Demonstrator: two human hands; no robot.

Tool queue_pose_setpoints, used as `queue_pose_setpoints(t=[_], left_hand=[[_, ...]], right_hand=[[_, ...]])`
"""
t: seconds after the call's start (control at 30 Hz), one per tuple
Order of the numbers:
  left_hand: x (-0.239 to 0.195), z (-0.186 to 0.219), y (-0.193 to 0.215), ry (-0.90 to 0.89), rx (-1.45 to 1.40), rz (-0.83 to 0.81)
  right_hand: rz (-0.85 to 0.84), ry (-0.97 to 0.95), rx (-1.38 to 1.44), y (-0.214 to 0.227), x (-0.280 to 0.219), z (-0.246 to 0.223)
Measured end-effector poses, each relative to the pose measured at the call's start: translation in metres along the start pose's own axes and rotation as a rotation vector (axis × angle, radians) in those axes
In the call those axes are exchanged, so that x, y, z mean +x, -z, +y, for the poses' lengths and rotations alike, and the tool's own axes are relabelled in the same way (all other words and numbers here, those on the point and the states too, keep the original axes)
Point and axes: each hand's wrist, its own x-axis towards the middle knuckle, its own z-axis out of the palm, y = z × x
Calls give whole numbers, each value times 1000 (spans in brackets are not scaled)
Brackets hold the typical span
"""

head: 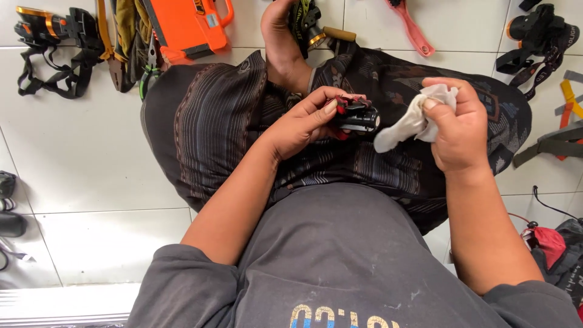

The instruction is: The person sits on the floor and cleans a headlamp. They wipe the headlamp with a white cloth and then use a small wooden-handled tool to scrape or clean the lens area.

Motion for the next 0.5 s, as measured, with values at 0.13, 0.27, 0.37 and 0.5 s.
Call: queue_pose_setpoints(t=[0.13,0.27,0.37,0.5], left_hand=[[0,-1,3,-24,-6,-47],[1,-4,4,-30,-35,-51],[3,-10,9,-1,-61,-24],[5,-18,14,29,-102,0]], right_hand=[[-14,-46,74,1,-5,-8],[-38,-135,136,-2,-10,-18],[-59,-180,177,-6,-13,-24],[-152,-178,223,-12,-17,-28]])
